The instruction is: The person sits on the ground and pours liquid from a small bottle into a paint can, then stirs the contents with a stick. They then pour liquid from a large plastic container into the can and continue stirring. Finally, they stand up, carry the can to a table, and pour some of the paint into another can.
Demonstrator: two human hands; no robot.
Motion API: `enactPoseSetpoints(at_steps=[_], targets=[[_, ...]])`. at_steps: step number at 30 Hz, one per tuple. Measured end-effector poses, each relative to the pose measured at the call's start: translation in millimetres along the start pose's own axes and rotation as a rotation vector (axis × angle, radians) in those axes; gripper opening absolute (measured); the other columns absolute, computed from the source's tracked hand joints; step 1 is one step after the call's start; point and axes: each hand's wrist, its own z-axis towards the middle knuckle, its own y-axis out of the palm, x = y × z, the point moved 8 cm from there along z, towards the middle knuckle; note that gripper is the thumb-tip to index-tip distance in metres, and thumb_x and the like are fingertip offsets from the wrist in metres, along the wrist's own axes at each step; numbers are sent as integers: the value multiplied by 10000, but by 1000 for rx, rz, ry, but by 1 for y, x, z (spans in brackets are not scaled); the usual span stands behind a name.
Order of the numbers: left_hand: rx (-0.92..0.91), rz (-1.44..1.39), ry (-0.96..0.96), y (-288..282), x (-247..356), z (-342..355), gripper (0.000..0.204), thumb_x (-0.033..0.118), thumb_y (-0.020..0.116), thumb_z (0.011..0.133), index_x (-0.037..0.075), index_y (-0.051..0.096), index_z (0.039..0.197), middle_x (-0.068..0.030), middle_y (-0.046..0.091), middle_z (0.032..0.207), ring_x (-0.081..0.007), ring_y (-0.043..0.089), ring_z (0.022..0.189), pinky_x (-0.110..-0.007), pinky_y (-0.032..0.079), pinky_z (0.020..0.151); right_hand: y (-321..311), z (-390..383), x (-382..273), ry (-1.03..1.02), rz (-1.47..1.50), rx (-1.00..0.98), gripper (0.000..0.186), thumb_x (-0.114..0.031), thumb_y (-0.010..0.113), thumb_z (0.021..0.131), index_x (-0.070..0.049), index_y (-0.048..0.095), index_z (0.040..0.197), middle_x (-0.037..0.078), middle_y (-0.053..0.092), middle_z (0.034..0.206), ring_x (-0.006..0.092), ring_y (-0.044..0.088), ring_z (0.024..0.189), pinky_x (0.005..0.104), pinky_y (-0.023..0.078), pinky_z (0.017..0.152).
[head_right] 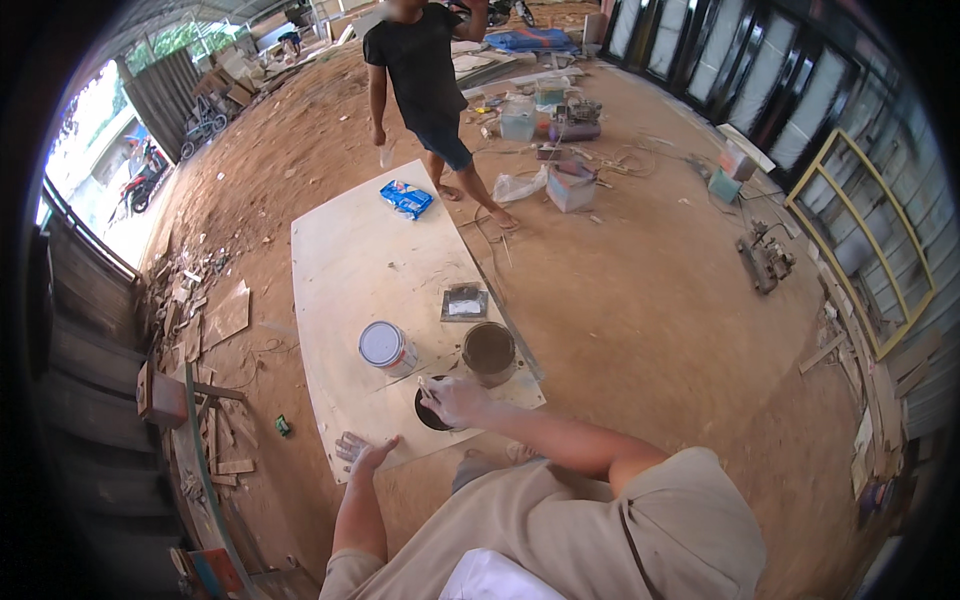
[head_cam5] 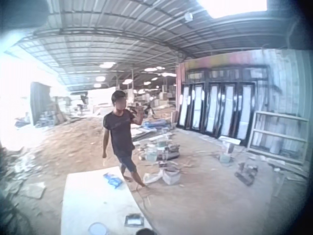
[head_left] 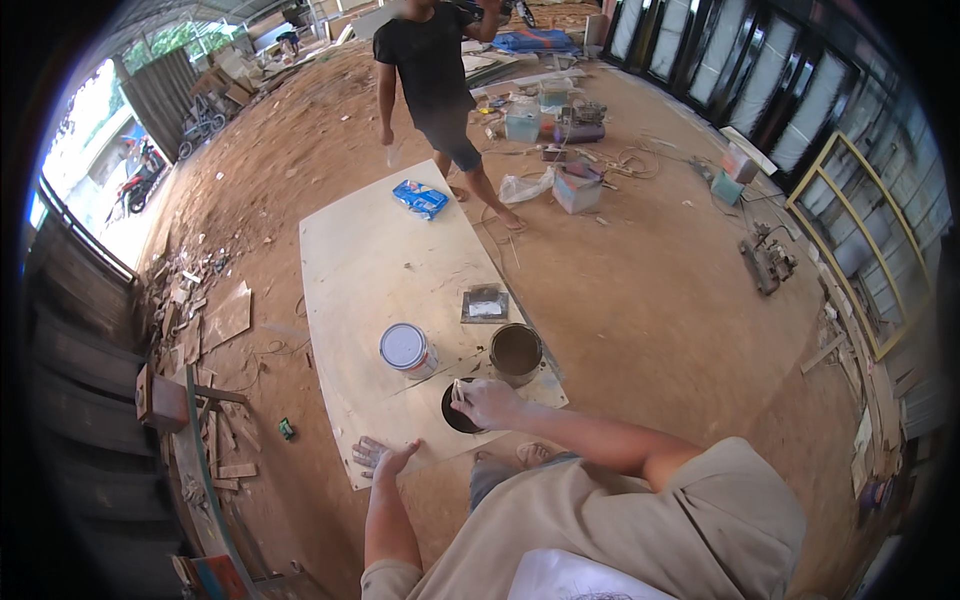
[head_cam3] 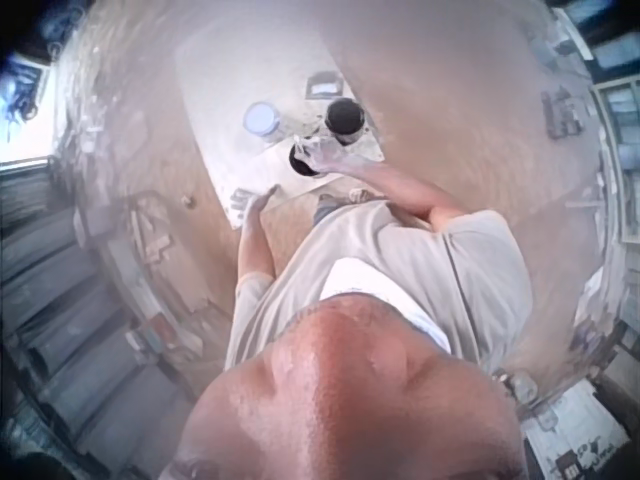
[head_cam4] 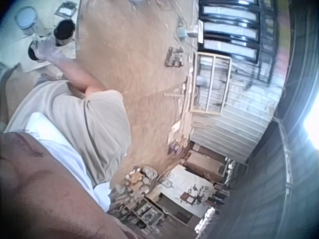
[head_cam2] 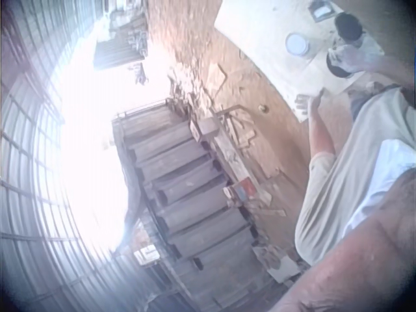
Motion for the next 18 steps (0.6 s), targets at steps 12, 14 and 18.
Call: enactPoseSetpoints(at_steps=[12,14,18], targets=[[-4,25,59,3,1,7,1570,841,726,573,15,-211,1525,-262,-269,1581,-450,-255,1459,-685,9,1145,-4,-2,5,2,-21,135,321,-379,538,976,-114,607,1144,174,702,904,373,685,895,498,546,747],[-17,-3,68,3,6,-1,1557,841,719,586,22,-215,1525,-265,-280,1577,-446,-264,1456,-684,-2,1144,1,-6,3,46,12,55,321,-367,521,978,-106,605,1146,210,695,884,403,682,874,519,539,758],[73,-20,62,6,-17,18,1523,824,718,611,36,-206,1532,-253,-271,1585,-444,-242,1466,-693,16,1137,-9,-10,-5,83,-36,75,242,-294,518,970,-81,598,1053,178,685,859,388,676,823,517,541,697]])
